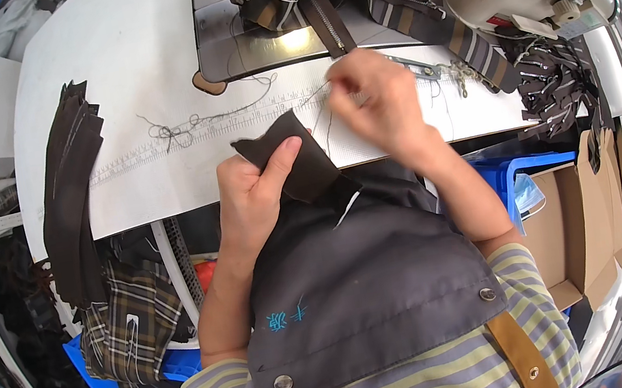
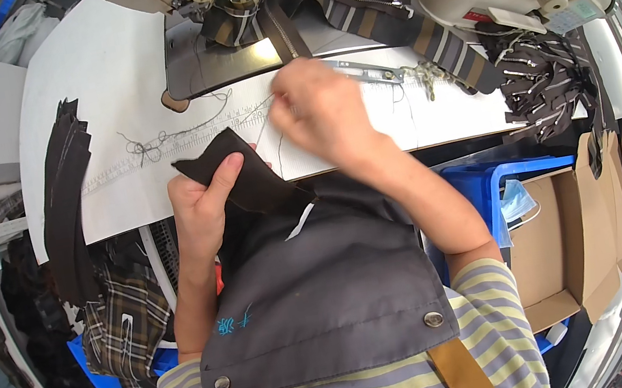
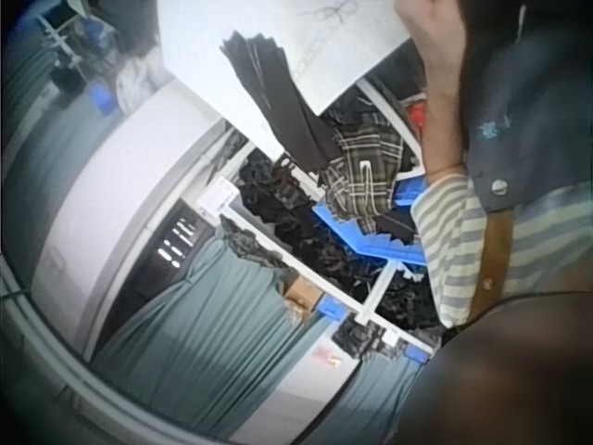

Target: Sewing a zipper onto a piece of plaid leather or fabric material.

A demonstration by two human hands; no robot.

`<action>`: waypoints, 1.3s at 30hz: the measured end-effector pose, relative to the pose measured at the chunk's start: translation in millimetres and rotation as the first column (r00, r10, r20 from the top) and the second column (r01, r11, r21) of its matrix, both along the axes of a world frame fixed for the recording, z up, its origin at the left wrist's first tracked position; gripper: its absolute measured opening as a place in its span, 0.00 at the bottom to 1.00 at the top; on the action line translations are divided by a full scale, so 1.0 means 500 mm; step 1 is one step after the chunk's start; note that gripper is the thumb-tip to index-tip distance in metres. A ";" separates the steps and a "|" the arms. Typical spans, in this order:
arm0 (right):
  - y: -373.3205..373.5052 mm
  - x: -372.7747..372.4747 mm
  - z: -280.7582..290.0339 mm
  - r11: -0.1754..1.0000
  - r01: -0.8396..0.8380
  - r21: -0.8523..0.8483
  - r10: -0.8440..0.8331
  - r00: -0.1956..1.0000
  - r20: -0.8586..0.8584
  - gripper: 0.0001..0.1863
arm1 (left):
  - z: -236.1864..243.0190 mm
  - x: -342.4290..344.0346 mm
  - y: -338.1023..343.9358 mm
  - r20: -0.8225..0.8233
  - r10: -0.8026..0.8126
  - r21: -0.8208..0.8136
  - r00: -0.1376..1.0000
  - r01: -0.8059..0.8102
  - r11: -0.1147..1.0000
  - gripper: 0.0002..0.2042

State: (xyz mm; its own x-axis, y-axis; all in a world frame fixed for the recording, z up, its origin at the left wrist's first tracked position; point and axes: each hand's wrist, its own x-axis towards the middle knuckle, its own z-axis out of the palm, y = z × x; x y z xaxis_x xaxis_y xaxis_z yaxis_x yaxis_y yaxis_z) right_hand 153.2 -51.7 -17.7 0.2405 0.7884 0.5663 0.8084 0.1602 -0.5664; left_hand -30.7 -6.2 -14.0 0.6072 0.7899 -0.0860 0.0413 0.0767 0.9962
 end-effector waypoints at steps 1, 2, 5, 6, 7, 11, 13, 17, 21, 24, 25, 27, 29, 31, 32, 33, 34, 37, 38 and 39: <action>-0.004 0.014 0.003 0.999 0.033 -0.038 -0.035 0.998 -0.056 0.02 | 0.003 0.000 0.000 0.033 0.009 -0.042 0.999 -0.008 0.999 0.11; -0.011 0.029 0.006 0.997 0.004 -0.083 -0.017 0.987 -0.157 0.01 | 0.005 0.000 0.000 0.066 0.008 -0.083 0.998 -0.003 0.997 0.10; -0.028 0.063 0.011 0.996 -0.060 -0.065 0.015 0.839 -0.545 0.03 | 0.009 -0.002 0.007 0.069 -0.023 -0.149 0.997 0.033 0.988 0.11; -0.033 0.071 0.009 0.996 -0.083 -0.032 0.041 0.748 -0.663 0.04 | 0.009 -0.003 0.009 0.069 -0.028 -0.141 0.997 0.037 0.989 0.11; -0.039 0.078 0.007 0.980 -0.191 0.051 0.142 0.502 -0.853 0.05 | 0.009 -0.003 0.012 0.067 -0.033 -0.131 0.997 0.041 0.990 0.11; -0.064 0.108 0.004 0.811 -0.370 0.452 0.321 -0.364 -0.874 0.09 | 0.008 -0.005 0.017 0.066 -0.042 -0.145 0.997 0.051 0.988 0.10; -0.076 0.137 0.021 0.763 -0.313 0.565 0.366 -0.512 -0.777 0.08 | 0.009 -0.006 0.017 0.057 -0.032 -0.132 0.998 0.040 0.991 0.10; -0.071 0.176 0.069 0.873 0.320 0.369 0.423 -0.118 -0.898 0.04 | 0.009 -0.007 0.017 0.066 -0.026 -0.126 0.997 0.035 0.991 0.09; -0.058 0.104 0.071 0.990 0.107 -0.089 -0.138 0.648 -0.749 0.09 | 0.006 -0.007 0.018 0.057 -0.050 -0.148 0.997 0.058 0.987 0.08; -0.047 0.017 0.043 0.939 -0.275 -0.205 0.105 0.800 -0.591 0.09 | 0.002 -0.004 0.016 0.061 -0.063 -0.144 0.996 0.071 0.987 0.07; -0.040 0.001 0.037 0.911 -0.348 -0.222 0.231 0.876 -0.424 0.08 | 0.001 -0.003 0.015 0.065 -0.062 -0.122 0.996 0.069 0.990 0.07; -0.021 -0.022 0.027 0.910 -0.330 -0.253 0.210 0.890 -0.406 0.08 | 0.002 -0.003 0.013 0.054 -0.063 -0.090 0.997 0.067 0.994 0.07; -0.005 -0.022 0.027 0.921 -0.314 -0.231 0.195 0.885 -0.424 0.07 | 0.005 -0.003 0.013 0.030 -0.069 -0.070 0.997 0.071 0.995 0.07; 0.006 -0.012 0.033 0.921 -0.286 -0.263 0.119 0.852 -0.511 0.06 | 0.009 -0.006 0.012 0.069 -0.076 -0.148 0.995 0.086 0.985 0.06; 0.008 -0.005 0.038 0.910 -0.313 -0.273 0.063 0.755 -0.653 0.06 | 0.010 -0.007 0.012 0.102 -0.080 -0.179 0.992 0.098 0.979 0.07; 0.007 0.000 0.041 0.891 -0.396 -0.223 0.123 0.682 -0.720 0.07 | 0.010 -0.007 0.012 0.085 -0.077 -0.176 0.993 0.091 0.980 0.07; 0.005 0.004 0.043 0.853 -0.470 -0.229 0.127 0.611 -0.781 0.08 | 0.010 -0.007 0.012 0.082 -0.076 -0.166 0.994 0.089 0.982 0.07; 0.000 0.003 0.041 0.795 -0.560 -0.235 0.140 0.546 -0.826 0.07 | 0.006 -0.005 0.013 0.054 -0.107 -0.108 0.993 0.113 0.988 0.07; -0.001 -0.001 0.037 0.786 -0.570 -0.239 0.167 0.568 -0.806 0.07 | 0.004 -0.005 0.014 0.037 -0.113 -0.088 0.993 0.116 0.989 0.09; 0.002 -0.004 0.033 0.783 -0.582 -0.217 0.215 0.582 -0.784 0.07 | 0.003 -0.006 0.013 0.043 -0.111 -0.085 0.993 0.115 0.990 0.09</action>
State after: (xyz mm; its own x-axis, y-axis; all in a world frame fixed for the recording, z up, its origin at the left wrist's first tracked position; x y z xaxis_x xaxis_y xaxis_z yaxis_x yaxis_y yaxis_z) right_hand 151.1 -50.9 -1.1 0.0023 0.9995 -0.0304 0.0557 -0.0305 -0.9980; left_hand -33.5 0.5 -12.7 0.6962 0.7066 -0.1263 0.0166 0.1600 0.9870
